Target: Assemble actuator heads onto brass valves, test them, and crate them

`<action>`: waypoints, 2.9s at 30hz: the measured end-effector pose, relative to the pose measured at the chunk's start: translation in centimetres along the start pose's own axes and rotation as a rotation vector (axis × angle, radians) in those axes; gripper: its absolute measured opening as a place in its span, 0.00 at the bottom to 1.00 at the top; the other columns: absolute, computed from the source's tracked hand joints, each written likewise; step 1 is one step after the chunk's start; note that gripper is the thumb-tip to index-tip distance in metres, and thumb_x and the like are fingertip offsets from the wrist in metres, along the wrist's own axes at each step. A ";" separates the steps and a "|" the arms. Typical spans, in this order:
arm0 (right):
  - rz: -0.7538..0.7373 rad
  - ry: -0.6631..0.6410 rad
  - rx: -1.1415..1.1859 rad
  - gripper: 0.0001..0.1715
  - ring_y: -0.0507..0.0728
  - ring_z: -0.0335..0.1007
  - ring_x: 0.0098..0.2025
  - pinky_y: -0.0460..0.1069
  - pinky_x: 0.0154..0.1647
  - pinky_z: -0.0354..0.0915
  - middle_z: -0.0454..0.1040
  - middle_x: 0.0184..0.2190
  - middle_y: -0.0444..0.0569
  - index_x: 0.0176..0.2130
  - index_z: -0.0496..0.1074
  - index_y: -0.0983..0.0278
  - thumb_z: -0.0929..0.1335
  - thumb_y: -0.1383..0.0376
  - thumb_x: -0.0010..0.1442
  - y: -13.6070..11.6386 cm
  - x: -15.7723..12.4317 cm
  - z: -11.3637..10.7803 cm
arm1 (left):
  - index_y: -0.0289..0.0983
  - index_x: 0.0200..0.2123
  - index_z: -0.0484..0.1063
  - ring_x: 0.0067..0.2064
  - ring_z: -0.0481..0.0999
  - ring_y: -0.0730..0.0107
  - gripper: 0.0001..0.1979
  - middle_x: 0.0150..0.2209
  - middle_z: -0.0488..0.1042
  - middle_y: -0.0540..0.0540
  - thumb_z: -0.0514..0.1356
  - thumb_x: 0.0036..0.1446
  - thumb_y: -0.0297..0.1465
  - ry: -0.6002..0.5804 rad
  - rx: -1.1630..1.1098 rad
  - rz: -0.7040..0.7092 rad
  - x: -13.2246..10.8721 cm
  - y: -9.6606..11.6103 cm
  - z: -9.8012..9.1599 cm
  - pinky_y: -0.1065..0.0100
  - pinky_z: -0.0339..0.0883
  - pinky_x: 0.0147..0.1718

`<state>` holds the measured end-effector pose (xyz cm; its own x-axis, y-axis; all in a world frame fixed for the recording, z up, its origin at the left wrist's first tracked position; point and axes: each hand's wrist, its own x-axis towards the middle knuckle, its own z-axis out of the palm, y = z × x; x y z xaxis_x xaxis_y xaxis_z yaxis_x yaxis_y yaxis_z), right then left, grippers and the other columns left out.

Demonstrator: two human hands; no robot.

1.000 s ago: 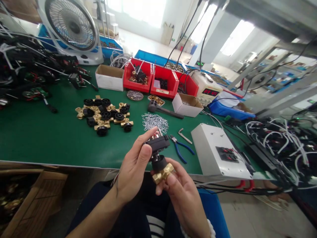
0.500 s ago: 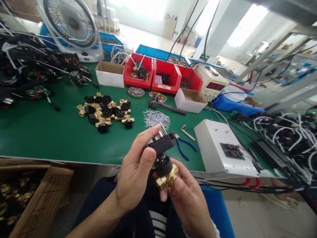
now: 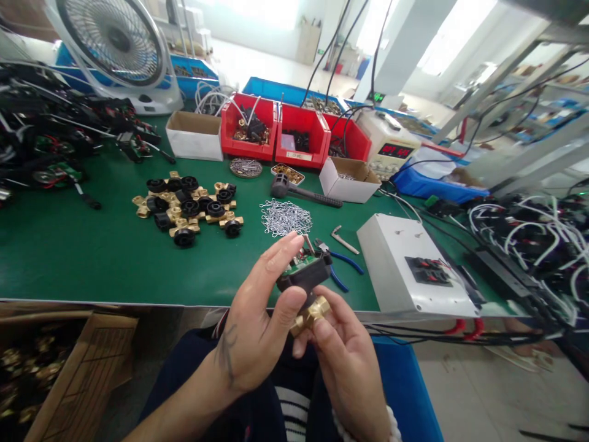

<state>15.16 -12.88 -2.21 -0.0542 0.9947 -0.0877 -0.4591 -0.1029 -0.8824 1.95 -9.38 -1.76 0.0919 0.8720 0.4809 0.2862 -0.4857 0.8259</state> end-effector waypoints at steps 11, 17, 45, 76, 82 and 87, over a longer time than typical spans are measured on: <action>-0.045 0.047 -0.108 0.14 0.46 0.65 0.24 0.39 0.25 0.65 0.76 0.30 0.42 0.49 0.75 0.52 0.70 0.55 0.62 -0.7 0.9 -0.8 | 0.35 0.66 0.51 0.60 0.64 0.58 0.39 0.58 0.62 0.37 0.64 0.57 0.37 -0.024 0.464 0.127 -0.3 0.5 -0.3 0.61 0.66 0.58; -0.307 0.101 -0.437 0.18 0.53 0.72 0.40 0.47 0.42 0.69 0.76 0.42 0.45 0.49 0.75 0.52 0.67 0.48 0.63 -1.1 2.0 -1.7 | 0.35 0.64 0.55 0.56 0.68 0.57 0.38 0.54 0.66 0.38 0.65 0.55 0.39 0.053 0.444 0.107 -0.6 0.7 0.2 0.59 0.67 0.55; -0.201 0.310 -1.457 0.16 0.56 0.72 0.47 0.49 0.48 0.66 0.75 0.46 0.57 0.47 0.70 0.68 0.63 0.60 0.65 -4.0 15.4 -4.3 | 0.36 0.58 0.63 0.49 0.67 0.54 0.30 0.46 0.68 0.40 0.62 0.55 0.42 -0.038 0.383 -0.145 -0.8 -4.5 1.0 0.50 0.67 0.51; -0.206 -0.189 -0.795 0.09 0.51 0.69 0.30 0.49 0.38 0.67 0.74 0.26 0.42 0.41 0.79 0.61 0.69 0.61 0.62 -6.4 9.5 -3.4 | 0.39 0.61 0.63 0.49 0.71 0.61 0.33 0.47 0.65 0.44 0.66 0.52 0.38 -0.002 0.111 -0.230 -0.9 -2.7 1.6 0.57 0.74 0.47; -0.127 -0.102 -0.643 0.03 0.52 0.73 0.28 0.48 0.32 0.71 0.76 0.24 0.42 0.35 0.77 0.60 0.73 0.64 0.58 -7.5 6.0 -2.8 | 0.39 0.61 0.62 0.47 0.71 0.61 0.37 0.46 0.65 0.44 0.67 0.49 0.39 -0.017 0.148 -0.174 -1.1 -1.0 0.9 0.57 0.74 0.46; -0.266 -0.069 -0.849 0.03 0.54 0.74 0.29 0.49 0.33 0.72 0.78 0.29 0.43 0.35 0.78 0.57 0.71 0.66 0.60 -7.9 4.5 -1.7 | 0.35 0.61 0.63 0.48 0.69 0.60 0.37 0.46 0.65 0.42 0.67 0.49 0.39 -0.026 0.225 -0.092 -1.2 0.0 0.5 0.57 0.72 0.48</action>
<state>20.05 -7.59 3.60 -0.1054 0.9794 0.1723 0.3458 0.1985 -0.9171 2.35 -10.38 -2.52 0.0796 0.9145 0.3967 0.4991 -0.3811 0.7782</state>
